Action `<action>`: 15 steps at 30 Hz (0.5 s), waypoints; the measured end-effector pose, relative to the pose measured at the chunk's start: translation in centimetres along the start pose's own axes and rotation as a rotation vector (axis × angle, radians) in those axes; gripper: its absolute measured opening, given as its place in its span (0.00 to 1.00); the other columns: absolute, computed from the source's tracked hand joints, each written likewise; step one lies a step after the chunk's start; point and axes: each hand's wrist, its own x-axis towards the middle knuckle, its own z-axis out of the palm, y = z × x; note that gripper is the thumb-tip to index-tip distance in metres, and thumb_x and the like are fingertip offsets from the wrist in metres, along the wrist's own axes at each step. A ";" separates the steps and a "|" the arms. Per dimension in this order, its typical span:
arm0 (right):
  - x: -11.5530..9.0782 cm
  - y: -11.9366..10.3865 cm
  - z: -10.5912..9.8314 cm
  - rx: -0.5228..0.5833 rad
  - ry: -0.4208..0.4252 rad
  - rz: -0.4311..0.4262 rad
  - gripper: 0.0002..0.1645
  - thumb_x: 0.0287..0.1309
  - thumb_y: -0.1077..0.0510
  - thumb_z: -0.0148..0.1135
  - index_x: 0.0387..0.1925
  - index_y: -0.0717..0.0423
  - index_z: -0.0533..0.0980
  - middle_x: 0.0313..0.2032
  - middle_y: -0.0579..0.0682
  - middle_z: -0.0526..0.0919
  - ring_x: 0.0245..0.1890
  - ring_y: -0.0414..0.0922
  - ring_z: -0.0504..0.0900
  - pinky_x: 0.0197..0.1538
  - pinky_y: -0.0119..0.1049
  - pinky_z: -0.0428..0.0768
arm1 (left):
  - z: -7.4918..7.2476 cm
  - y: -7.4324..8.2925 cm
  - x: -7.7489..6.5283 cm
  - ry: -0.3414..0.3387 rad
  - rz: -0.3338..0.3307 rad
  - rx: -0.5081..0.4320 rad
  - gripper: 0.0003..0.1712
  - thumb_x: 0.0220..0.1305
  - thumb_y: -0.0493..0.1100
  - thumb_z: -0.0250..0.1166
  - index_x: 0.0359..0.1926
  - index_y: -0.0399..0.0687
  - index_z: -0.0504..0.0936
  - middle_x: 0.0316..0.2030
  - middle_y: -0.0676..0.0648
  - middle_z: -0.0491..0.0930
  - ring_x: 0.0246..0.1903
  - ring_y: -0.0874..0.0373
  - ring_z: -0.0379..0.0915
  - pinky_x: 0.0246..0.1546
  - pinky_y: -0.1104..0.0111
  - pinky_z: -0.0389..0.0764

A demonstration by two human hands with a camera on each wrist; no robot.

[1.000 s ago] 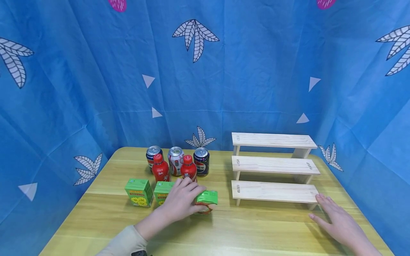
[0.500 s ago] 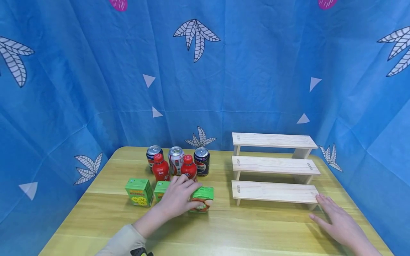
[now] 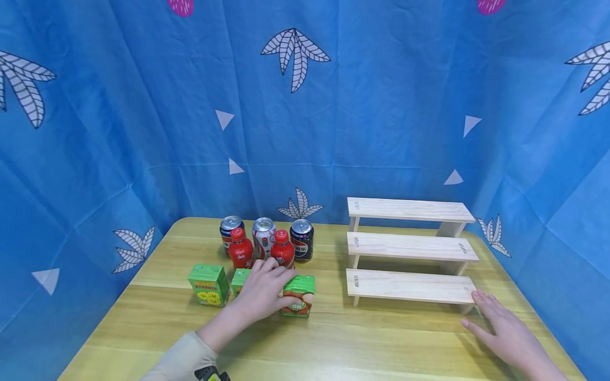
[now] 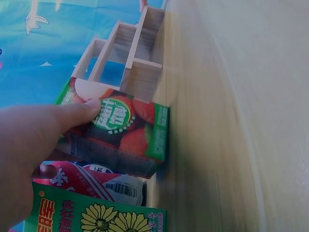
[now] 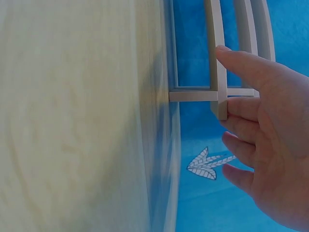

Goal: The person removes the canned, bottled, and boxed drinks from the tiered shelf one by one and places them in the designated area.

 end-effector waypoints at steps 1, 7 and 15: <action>0.0 0.0 0.0 0.000 -0.003 0.002 0.49 0.66 0.40 0.56 0.71 0.71 0.52 0.68 0.75 0.56 0.68 0.74 0.53 0.63 0.71 0.52 | 0.0 -0.1 0.0 -0.003 -0.003 0.005 0.37 0.47 0.72 0.68 0.55 0.59 0.81 0.42 0.56 0.86 0.37 0.60 0.61 0.40 0.66 0.58; -0.1 0.1 0.0 0.003 -0.006 0.002 0.49 0.66 0.41 0.55 0.71 0.71 0.52 0.69 0.75 0.56 0.68 0.74 0.53 0.64 0.71 0.50 | 0.2 -0.3 0.0 -0.019 -0.012 0.022 0.38 0.47 0.73 0.67 0.55 0.58 0.81 0.43 0.55 0.86 0.39 0.59 0.62 0.41 0.64 0.60; -0.3 0.0 0.3 0.001 0.026 -0.012 0.47 0.66 0.42 0.56 0.71 0.70 0.52 0.68 0.74 0.57 0.69 0.73 0.51 0.70 0.66 0.41 | 0.1 -0.3 -0.1 -0.027 -0.008 0.046 0.38 0.48 0.73 0.67 0.54 0.56 0.80 0.44 0.54 0.85 0.40 0.58 0.64 0.41 0.64 0.61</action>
